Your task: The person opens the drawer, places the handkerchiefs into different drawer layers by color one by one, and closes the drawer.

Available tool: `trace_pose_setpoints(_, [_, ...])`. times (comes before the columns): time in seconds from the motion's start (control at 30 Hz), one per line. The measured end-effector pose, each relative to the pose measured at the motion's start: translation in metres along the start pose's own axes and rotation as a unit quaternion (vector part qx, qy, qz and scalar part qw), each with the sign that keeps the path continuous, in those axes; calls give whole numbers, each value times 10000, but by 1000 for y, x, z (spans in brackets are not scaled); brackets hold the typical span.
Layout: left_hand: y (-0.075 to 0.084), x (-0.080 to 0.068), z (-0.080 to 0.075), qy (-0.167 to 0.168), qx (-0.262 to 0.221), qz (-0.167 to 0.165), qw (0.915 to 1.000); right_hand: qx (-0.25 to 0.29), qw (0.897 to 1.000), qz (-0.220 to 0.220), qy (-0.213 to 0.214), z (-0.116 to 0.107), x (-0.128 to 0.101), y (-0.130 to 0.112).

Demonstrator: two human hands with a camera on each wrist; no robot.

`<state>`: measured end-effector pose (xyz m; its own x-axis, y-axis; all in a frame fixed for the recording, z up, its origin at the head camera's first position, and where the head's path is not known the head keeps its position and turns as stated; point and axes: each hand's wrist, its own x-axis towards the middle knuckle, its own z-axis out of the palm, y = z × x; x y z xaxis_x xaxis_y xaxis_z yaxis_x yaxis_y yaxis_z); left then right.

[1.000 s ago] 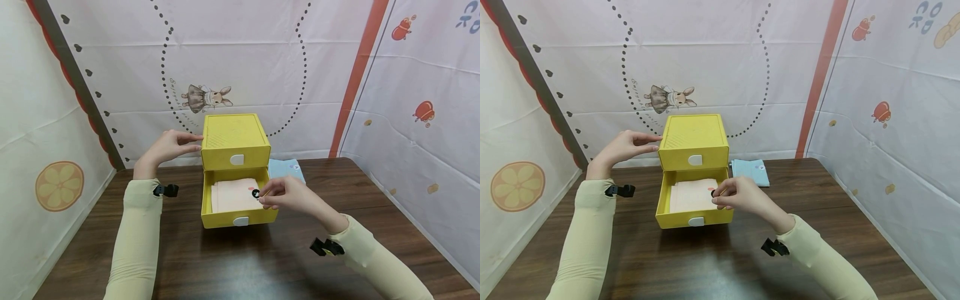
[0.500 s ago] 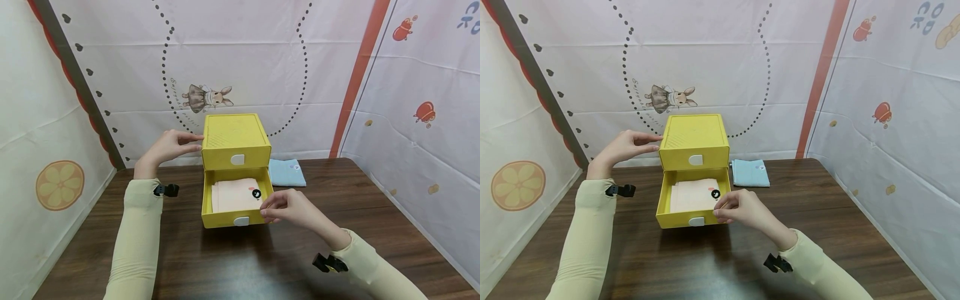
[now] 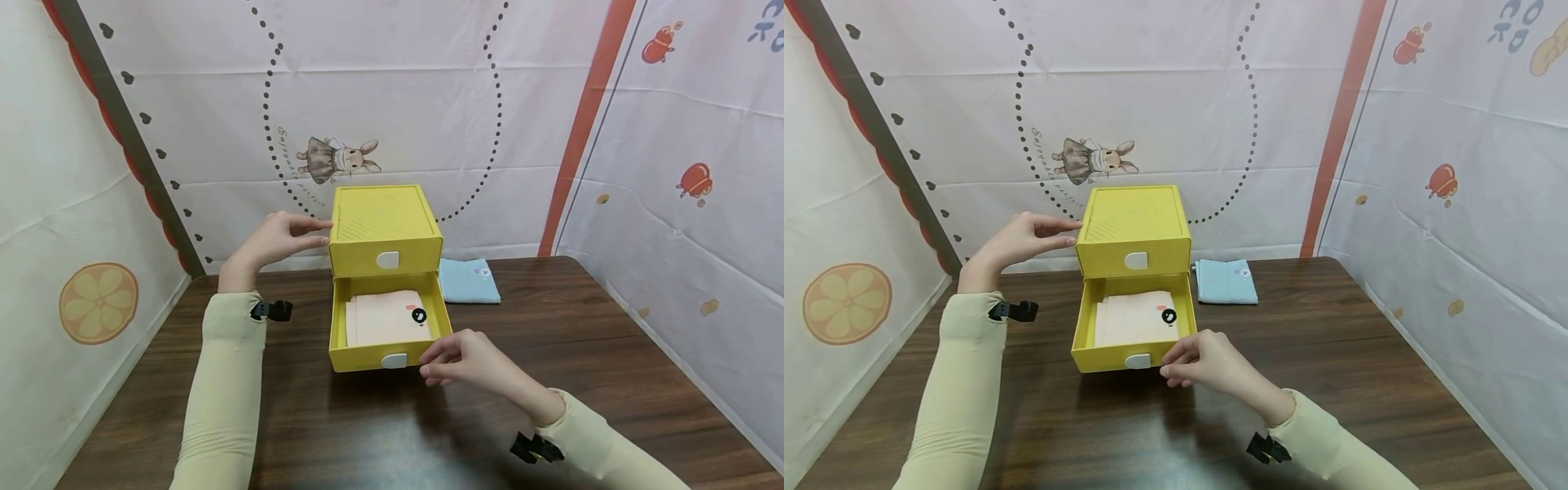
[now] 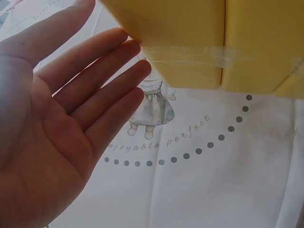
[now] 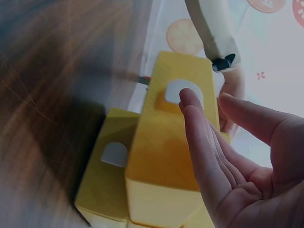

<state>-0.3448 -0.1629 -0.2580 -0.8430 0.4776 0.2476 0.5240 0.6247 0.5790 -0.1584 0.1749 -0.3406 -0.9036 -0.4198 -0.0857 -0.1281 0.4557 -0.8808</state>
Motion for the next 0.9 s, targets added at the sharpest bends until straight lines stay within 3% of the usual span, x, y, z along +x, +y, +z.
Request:
trace_pose_setpoints(0.37, [1, -1, 0, -12, 26, 5, 10000, 130, 9998, 6, -148, 24, 6, 13])
trace_pose_setpoints(0.6, [0, 0, 1, 19, 42, -1, 10000, 656, 9978, -16, 23, 35, 10, 19])
trace_pose_setpoints(0.9, [0, -1, 0, 3, -14, -18, 10000, 651, 9973, -190, 264, 39, 17, 24])
